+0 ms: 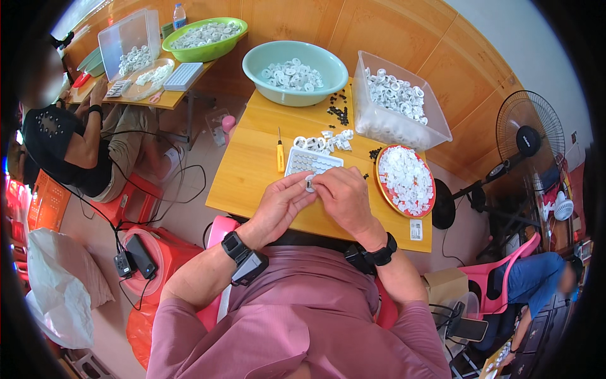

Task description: The person assembles components by hand, picking up a white plastic base and a small black part, fitting the part into the base, and placing the unit into a white plastic tray.

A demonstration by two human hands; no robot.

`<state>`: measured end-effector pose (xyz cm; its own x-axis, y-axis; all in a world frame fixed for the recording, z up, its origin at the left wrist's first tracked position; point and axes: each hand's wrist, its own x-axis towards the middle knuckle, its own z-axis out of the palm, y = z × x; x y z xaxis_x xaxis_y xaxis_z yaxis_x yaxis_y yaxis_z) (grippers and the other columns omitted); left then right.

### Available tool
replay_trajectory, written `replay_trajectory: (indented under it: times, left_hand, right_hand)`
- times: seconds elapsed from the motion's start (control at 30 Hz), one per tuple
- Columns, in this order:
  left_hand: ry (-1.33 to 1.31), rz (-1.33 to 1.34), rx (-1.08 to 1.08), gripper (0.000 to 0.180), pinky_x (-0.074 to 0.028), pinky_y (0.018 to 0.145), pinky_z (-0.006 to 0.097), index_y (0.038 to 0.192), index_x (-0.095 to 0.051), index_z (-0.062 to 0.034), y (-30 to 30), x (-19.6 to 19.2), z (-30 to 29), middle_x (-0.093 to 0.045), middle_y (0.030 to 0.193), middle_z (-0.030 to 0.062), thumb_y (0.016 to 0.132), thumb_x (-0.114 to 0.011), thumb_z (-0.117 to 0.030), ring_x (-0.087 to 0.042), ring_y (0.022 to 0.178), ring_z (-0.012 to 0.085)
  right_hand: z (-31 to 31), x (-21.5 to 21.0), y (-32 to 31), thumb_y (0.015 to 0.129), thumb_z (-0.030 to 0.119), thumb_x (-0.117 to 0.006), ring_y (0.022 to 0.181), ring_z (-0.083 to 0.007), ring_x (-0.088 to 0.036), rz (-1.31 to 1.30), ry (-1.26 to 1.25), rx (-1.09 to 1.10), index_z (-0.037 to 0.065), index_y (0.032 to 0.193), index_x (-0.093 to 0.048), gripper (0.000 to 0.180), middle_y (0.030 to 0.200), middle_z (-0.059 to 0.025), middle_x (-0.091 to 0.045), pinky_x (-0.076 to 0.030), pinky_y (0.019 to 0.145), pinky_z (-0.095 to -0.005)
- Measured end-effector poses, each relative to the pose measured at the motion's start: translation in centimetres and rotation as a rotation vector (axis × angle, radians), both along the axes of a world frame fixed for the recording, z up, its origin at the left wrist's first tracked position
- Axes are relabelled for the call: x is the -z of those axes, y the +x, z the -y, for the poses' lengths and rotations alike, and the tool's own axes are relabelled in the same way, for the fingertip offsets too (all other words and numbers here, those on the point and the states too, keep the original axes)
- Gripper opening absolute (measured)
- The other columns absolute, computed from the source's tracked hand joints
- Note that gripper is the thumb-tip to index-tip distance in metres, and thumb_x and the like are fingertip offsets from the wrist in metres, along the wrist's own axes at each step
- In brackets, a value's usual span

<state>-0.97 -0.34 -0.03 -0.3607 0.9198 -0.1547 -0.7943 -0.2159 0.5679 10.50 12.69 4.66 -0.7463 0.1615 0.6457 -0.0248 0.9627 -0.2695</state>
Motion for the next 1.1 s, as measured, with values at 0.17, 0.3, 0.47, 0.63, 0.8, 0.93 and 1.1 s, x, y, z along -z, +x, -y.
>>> replay_trajectory:
  times: [0.17, 0.3, 0.47, 0.63, 0.8, 0.93, 1.1]
  left_hand:
    - [-0.008, -0.006, 0.0, 0.032, -0.053, 0.099, 0.032, 0.131, -0.054, 0.005, 0.1, -0.1, 0.0, -0.064, 0.124, 0.0127, 0.103, -0.053, -0.011, -0.064, 0.112, 0.0189]
    - [0.027, -0.015, 0.0, 0.032, -0.053, 0.099, 0.032, 0.13, -0.054, 0.0049, 0.1, -0.1, -0.1, -0.063, 0.126, 0.0137, 0.103, -0.052, -0.012, -0.064, 0.113, 0.0199]
    - [-0.001, 0.005, -0.018, 0.032, -0.052, 0.102, 0.033, 0.131, -0.053, 0.0048, -0.1, -0.7, 0.1, -0.063, 0.127, 0.0161, 0.104, -0.052, -0.012, -0.064, 0.115, 0.0237]
    - [-0.014, 0.034, -0.104, 0.034, -0.052, 0.102, 0.034, 0.132, -0.051, 0.0048, -0.2, -0.6, 0.0, -0.062, 0.126, 0.0198, 0.104, -0.051, -0.014, -0.064, 0.115, 0.0281]
    - [-0.02, 0.041, -0.103, 0.033, -0.052, 0.103, 0.034, 0.131, -0.052, 0.0052, -0.2, -0.8, 0.1, -0.062, 0.126, 0.0195, 0.104, -0.051, -0.014, -0.064, 0.115, 0.0284]
    - [-0.018, 0.032, -0.065, 0.034, -0.052, 0.103, 0.034, 0.131, -0.051, 0.0058, -0.2, -0.9, 0.1, -0.063, 0.125, 0.0193, 0.103, -0.051, -0.013, -0.064, 0.115, 0.0281]
    - [-0.008, 0.027, -0.046, 0.034, -0.052, 0.103, 0.034, 0.132, -0.051, 0.0061, -0.2, -0.8, 0.0, -0.063, 0.125, 0.0188, 0.103, -0.051, -0.012, -0.064, 0.115, 0.0272]
  right_hand:
    - [0.1, 0.2, 0.0, 0.078, 0.007, -0.07, 0.067, -0.0268, -0.059, -0.035, 0.005, -0.013, 0.009, 0.081, -0.067, 0.004, 0.073, -0.0051, -0.062, -0.04, 0.064, -0.0376]
    - [0.2, 0.1, 0.0, 0.079, 0.007, -0.069, 0.065, -0.0272, -0.059, -0.041, 0.032, 0.014, 0.009, 0.081, -0.067, 0.003, 0.073, -0.0049, -0.062, -0.041, 0.062, -0.0376]
    - [-1.6, -0.4, 0.2, 0.082, 0.009, -0.068, 0.068, -0.0283, -0.061, -0.03, -0.037, -0.008, 0.007, 0.084, -0.069, 0.003, 0.077, -0.0073, -0.066, -0.045, 0.064, -0.0384]
    - [-4.8, 0.4, 1.0, 0.085, 0.015, -0.069, 0.078, -0.0327, -0.066, 0.26, -0.491, 0.157, 0.003, 0.091, -0.073, 0.014, 0.085, -0.0152, -0.069, -0.051, 0.072, -0.0394]
    - [-3.9, 2.2, 0.2, 0.085, 0.018, -0.068, 0.082, -0.0349, -0.067, 0.312, -0.465, 0.143, 0.005, 0.091, -0.075, 0.016, 0.087, -0.0163, -0.07, -0.052, 0.075, -0.0419]
    - [-3.4, 1.9, -0.2, 0.084, 0.015, -0.067, 0.085, -0.0372, -0.066, 0.342, -0.337, 0.144, 0.004, 0.089, -0.075, 0.015, 0.089, -0.0177, -0.07, -0.051, 0.077, -0.0446]
    - [-3.5, 1.7, 0.0, 0.084, 0.014, -0.066, 0.086, -0.0379, -0.066, 0.343, -0.342, 0.149, 0.003, 0.087, -0.074, 0.014, 0.089, -0.0185, -0.07, -0.051, 0.077, -0.0452]
